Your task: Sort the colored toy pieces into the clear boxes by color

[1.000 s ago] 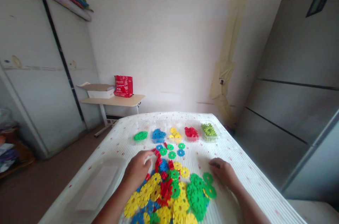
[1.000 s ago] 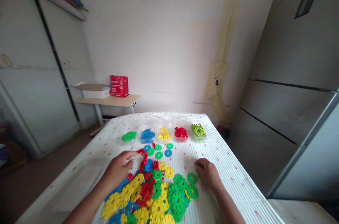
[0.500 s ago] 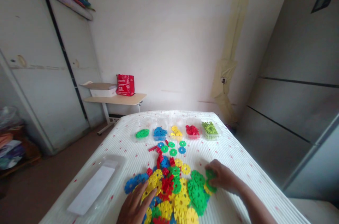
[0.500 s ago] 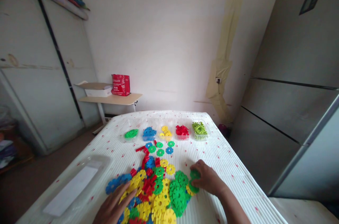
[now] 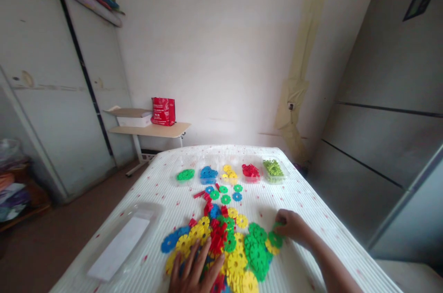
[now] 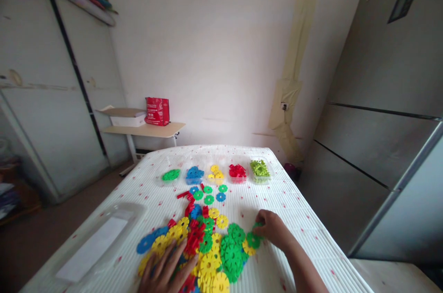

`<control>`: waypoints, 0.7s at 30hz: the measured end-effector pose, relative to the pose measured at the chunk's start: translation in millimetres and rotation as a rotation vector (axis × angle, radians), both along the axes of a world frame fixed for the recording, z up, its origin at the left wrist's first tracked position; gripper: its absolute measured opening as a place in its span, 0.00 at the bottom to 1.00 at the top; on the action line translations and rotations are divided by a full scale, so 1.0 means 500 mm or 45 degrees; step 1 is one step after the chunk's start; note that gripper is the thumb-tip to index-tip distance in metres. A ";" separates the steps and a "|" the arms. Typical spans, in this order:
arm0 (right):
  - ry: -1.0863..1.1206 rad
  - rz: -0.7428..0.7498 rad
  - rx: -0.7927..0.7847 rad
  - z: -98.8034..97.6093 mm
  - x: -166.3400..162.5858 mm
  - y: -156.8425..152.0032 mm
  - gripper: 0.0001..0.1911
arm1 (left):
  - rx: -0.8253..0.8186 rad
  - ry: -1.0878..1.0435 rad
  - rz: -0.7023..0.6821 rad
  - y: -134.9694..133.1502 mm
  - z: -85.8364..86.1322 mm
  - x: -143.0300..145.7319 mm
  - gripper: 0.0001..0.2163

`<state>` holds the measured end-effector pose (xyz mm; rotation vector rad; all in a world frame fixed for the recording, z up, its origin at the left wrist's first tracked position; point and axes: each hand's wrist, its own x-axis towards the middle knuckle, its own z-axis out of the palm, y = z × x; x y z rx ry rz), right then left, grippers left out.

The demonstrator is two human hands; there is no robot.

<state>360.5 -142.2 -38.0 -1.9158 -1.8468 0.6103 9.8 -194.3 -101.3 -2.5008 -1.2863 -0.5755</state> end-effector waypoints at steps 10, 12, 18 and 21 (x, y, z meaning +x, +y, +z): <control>0.654 0.133 -0.182 0.023 0.041 -0.047 0.20 | -0.438 -0.056 -0.058 0.056 0.079 0.044 0.44; 0.601 0.143 -0.234 0.017 0.030 -0.048 0.23 | -0.472 -0.083 -0.057 0.062 0.090 0.053 0.44; 0.162 0.228 -0.142 0.022 -0.006 -0.042 0.23 | -0.442 -0.143 -0.027 0.068 0.104 0.066 0.46; 0.035 0.272 -0.120 0.037 -0.019 -0.049 0.19 | -0.312 -0.173 -0.052 0.064 0.100 0.056 0.45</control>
